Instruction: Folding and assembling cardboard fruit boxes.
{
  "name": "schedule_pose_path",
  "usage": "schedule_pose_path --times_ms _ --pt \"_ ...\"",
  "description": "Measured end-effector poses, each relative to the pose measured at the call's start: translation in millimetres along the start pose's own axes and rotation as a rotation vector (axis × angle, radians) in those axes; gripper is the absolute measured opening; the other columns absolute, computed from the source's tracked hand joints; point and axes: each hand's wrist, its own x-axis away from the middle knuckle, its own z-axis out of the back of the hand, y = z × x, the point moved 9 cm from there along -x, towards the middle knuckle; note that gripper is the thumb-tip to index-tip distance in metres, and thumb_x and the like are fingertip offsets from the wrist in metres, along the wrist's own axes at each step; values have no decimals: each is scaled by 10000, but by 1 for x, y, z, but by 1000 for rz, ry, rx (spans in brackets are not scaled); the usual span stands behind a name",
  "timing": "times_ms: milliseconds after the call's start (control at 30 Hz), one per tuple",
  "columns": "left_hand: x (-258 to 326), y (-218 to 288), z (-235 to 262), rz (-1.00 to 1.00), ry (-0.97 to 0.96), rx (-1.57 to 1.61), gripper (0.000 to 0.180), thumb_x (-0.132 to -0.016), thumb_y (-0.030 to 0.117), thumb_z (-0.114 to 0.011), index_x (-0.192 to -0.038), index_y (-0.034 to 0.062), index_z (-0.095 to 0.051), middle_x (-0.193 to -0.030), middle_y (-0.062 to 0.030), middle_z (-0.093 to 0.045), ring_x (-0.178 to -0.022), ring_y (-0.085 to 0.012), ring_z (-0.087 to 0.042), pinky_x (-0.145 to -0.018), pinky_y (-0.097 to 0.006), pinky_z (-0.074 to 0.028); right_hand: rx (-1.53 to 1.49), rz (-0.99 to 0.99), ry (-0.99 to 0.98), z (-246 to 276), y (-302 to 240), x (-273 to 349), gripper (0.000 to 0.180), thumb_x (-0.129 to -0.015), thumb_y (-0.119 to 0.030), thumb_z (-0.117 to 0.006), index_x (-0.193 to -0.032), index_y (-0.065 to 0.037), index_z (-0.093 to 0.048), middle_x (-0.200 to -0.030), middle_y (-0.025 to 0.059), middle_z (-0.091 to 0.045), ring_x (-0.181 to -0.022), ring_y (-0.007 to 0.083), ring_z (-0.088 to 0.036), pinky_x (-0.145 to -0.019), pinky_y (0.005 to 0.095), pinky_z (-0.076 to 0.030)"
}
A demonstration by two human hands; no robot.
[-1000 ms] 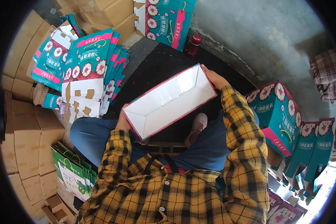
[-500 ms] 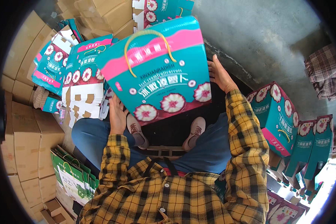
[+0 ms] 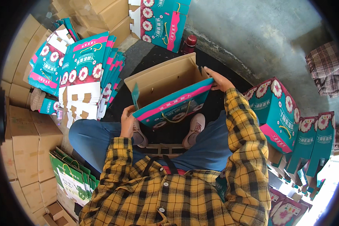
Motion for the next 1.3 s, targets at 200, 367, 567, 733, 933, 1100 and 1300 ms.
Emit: schedule_pose_path --times_ms 200,367,567,733,933,1100,1300 --pt "15 66 -37 -211 42 -233 278 -1006 180 -585 -1158 -40 -662 -1220 -167 -665 -1113 -316 -640 -1003 -392 -472 368 170 50 37 -1 -9 591 -971 -601 -528 -1174 -79 -717 -999 103 -722 -903 244 -658 -843 383 -519" --pt "20 64 -59 -191 -348 -381 501 -1043 423 -512 -1041 -37 -710 -1326 -267 -604 -1267 -419 -528 -1091 -478 -391 842 622 198 -39 -83 41 532 -1014 -479 -499 -1030 -1 -731 -862 198 -713 -852 369 -689 -793 426 -532" --pt "40 83 -74 -306 -303 -665 591 -991 503 -578 -1112 -67 -676 -1390 -339 -536 -1398 -467 -409 -1168 -500 -326 1052 299 -92 -77 -33 27 746 -1013 -602 -407 -1040 84 -699 -1017 270 -713 -1020 405 -682 -884 457 -519" --pt "39 74 -75 -279 -329 -712 642 -967 502 -617 -1153 -112 -642 -1409 -345 -521 -1429 -469 -381 -1180 -500 -315 497 33 -49 -26 -6 6 1096 -871 -866 -392 -1318 120 -562 -1260 295 -637 -1197 379 -626 -976 457 -490" --pt "45 75 -58 -255 -258 -638 515 -1006 428 -588 -1133 -68 -644 -1411 -309 -543 -1406 -432 -439 -1156 -468 -339 185 -40 -15 -17 -1 13 1234 -785 -924 -481 -1531 50 -352 -1349 294 -579 -1224 371 -609 -1050 494 -452" --pt "62 84 -37 67 -256 -418 497 -1035 393 -511 -1235 -45 -635 -1306 -292 -601 -1291 -423 -530 -1085 -451 -408 721 139 58 -7 2 12 1107 -741 -662 -802 -1522 9 -395 -1412 256 -516 -1249 393 -580 -1034 449 -491" --pt "56 84 -38 -205 -237 -457 501 -1051 422 -485 -1326 24 -615 -1377 -297 -554 -1340 -418 -485 -1126 -464 -366 1393 375 227 -49 -11 13 1029 -664 -570 -890 -1392 33 -484 -1248 226 -607 -1199 374 -617 -979 428 -531"
